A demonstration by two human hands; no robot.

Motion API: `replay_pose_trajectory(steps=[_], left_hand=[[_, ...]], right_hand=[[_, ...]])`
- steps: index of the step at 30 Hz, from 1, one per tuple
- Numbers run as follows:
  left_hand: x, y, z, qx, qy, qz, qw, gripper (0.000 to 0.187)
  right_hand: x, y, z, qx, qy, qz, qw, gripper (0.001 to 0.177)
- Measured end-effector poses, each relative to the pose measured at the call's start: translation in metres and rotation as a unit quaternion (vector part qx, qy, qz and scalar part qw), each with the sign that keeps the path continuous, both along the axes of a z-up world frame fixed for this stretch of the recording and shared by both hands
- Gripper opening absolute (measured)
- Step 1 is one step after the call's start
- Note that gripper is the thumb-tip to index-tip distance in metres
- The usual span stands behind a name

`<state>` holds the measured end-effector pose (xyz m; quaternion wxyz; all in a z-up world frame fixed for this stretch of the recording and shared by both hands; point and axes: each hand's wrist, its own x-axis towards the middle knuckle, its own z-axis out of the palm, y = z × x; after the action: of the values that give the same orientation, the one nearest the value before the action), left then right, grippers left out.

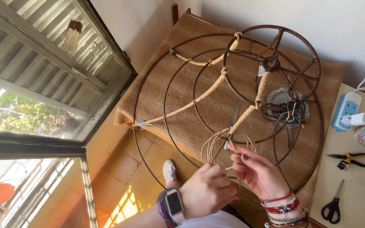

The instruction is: Wrapping a metal frame with rope to assemble a decorative lampshade

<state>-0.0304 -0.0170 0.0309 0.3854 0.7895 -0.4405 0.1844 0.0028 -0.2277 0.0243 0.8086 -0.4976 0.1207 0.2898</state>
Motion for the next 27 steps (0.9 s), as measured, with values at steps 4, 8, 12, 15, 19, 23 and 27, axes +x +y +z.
replay_pose_trajectory(steps=[4, 8, 12, 15, 19, 23, 27], left_hand=[[0.034, 0.061, 0.043, -0.057, 0.122, -0.133, 0.982, 0.03], [0.05, 0.123, -0.011, -0.053, 0.206, 0.18, 0.96, 0.036], [0.039, 0.101, -0.021, 0.276, 0.411, 0.295, 0.817, 0.025], [0.052, 0.057, 0.009, 0.036, 0.217, 0.219, 0.951, 0.023], [0.076, 0.016, 0.026, -0.012, -0.005, 0.081, 0.997, 0.065], [0.089, 0.027, -0.018, 0.103, -0.002, 0.076, 0.992, 0.019], [0.082, 0.048, -0.039, 0.123, 0.312, 0.158, 0.929, 0.017]], right_hand=[[0.01, -0.019, -0.035, 0.032, -0.021, -0.039, 0.998, 0.041], [0.015, -0.016, -0.03, -0.343, -0.196, 0.001, 0.919, 0.029], [0.018, -0.026, -0.04, -0.558, -0.358, 0.046, 0.747, 0.022], [0.017, -0.019, -0.028, -0.551, -0.394, 0.061, 0.733, 0.021], [0.018, -0.014, -0.034, -0.582, -0.434, 0.098, 0.681, 0.025], [0.018, -0.01, -0.02, -0.578, -0.444, 0.098, 0.678, 0.023], [0.019, -0.008, -0.012, -0.564, -0.432, 0.095, 0.697, 0.023]])
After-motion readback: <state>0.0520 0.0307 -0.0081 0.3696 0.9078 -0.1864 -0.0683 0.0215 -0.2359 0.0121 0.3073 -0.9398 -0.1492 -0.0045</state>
